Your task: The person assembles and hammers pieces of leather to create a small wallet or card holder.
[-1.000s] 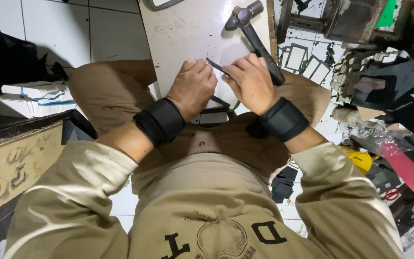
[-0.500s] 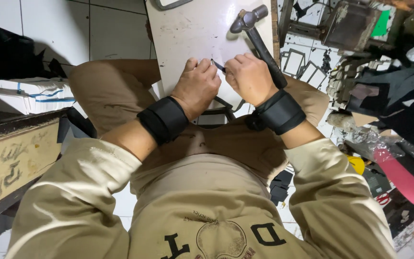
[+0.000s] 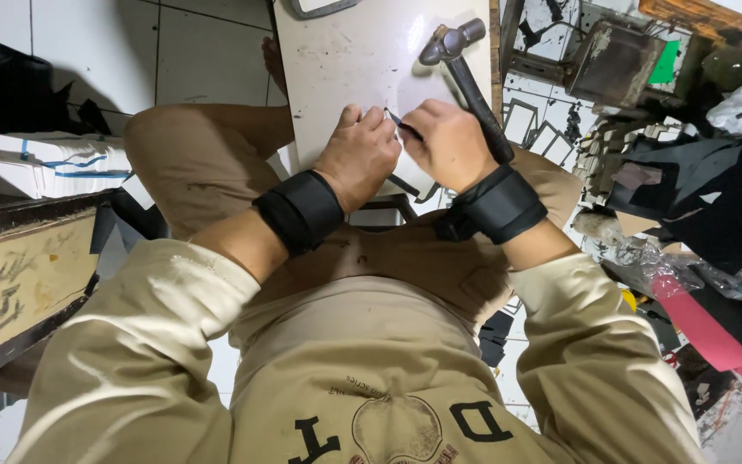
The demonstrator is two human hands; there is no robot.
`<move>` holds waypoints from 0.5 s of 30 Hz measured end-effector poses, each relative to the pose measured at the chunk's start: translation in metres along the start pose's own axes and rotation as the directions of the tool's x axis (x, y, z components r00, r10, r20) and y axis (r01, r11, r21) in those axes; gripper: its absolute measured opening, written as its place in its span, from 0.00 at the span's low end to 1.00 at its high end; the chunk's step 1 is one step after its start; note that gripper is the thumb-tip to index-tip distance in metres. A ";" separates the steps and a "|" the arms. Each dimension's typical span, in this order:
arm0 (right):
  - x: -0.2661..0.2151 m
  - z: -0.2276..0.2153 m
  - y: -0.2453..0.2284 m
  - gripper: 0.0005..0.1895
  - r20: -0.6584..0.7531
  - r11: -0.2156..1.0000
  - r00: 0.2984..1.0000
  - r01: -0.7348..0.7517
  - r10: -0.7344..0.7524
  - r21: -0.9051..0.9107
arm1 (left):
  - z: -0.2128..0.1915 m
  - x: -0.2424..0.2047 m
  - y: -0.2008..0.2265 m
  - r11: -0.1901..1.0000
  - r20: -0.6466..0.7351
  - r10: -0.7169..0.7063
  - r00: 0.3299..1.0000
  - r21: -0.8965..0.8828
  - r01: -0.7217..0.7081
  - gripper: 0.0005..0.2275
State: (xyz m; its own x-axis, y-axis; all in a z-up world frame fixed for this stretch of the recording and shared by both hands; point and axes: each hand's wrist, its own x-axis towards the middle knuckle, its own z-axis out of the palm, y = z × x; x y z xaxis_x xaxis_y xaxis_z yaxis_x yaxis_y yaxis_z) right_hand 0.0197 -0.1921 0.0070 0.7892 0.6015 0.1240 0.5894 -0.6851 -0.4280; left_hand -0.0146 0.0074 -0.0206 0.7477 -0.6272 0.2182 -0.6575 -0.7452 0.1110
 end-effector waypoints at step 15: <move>0.004 0.008 0.006 0.03 -0.028 0.982 0.995 -0.094 0.100 0.163 | -0.003 0.001 -0.003 0.999 0.046 0.017 0.999 -0.035 -0.015 0.04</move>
State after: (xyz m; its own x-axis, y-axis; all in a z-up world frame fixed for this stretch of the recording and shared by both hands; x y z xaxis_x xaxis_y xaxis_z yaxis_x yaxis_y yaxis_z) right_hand 0.0246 -0.1908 -0.0019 0.8489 0.5178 0.1057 0.4762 -0.6626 -0.5781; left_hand -0.0115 0.0097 -0.0182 0.7399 -0.6495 0.1751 -0.6718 -0.7272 0.1411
